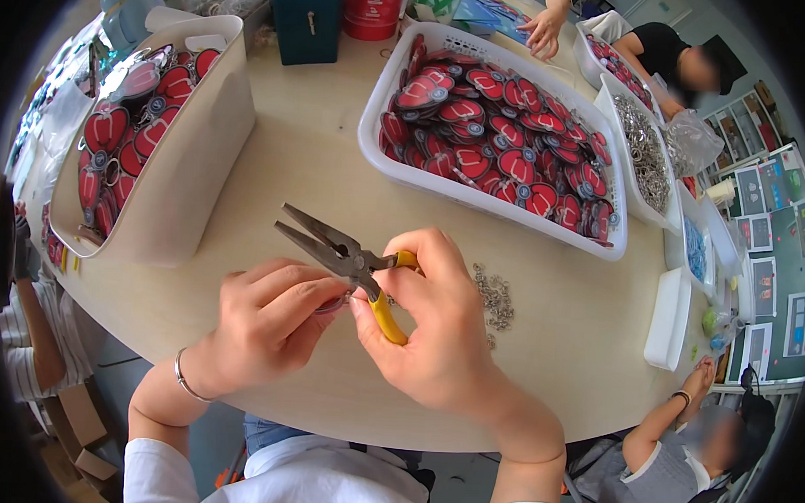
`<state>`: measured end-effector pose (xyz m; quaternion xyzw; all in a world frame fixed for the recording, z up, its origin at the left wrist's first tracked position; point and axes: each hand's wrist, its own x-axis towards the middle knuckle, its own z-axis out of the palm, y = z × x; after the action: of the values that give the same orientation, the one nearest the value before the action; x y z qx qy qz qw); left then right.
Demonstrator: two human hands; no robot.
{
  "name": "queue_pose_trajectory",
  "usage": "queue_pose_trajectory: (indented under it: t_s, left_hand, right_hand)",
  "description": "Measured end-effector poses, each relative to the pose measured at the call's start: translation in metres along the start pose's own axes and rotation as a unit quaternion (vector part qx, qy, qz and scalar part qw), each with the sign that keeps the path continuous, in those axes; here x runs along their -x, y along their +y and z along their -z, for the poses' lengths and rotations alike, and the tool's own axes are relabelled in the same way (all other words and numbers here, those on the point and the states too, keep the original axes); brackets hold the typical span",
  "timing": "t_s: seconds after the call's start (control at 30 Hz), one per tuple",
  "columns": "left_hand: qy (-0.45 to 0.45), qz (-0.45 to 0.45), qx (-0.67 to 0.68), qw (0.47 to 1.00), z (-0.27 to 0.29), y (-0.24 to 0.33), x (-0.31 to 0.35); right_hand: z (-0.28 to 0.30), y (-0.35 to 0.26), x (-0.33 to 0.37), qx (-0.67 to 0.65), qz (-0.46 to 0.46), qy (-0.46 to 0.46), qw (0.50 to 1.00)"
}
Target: The person assembles heart-shaped keychains by attaching split rings and key rings to the charms using pliers. They repeatedly pick up a charm, open a split ring, link it to the charm and a key ring, then close the ring, placing finished units into a container.
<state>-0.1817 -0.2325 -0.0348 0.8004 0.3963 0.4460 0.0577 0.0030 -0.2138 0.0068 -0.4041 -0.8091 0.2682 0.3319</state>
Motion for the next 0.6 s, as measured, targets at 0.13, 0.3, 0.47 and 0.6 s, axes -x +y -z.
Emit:
queue_pose_trajectory:
  t_s: [0.13,0.3,0.47,0.6]
  left_hand:
    - [0.036,-0.010,-0.007,0.999,0.001,0.003,0.002]
    - [0.064,-0.021,-0.006,0.998,0.004,0.000,0.001]
    - [0.071,0.020,0.048,0.996,0.032,-0.014,-0.011]
    - [0.138,0.055,0.024,0.989,0.055,-0.028,-0.012]
  right_hand:
    - [-0.012,0.003,0.005,-0.017,0.042,0.070,0.997]
    - [-0.024,0.001,0.008,-0.034,0.058,0.106,0.992]
    - [-0.028,0.005,-0.003,-0.073,-0.027,0.090,0.993]
    - [-0.048,0.028,-0.005,-0.041,-0.073,-0.039,0.996]
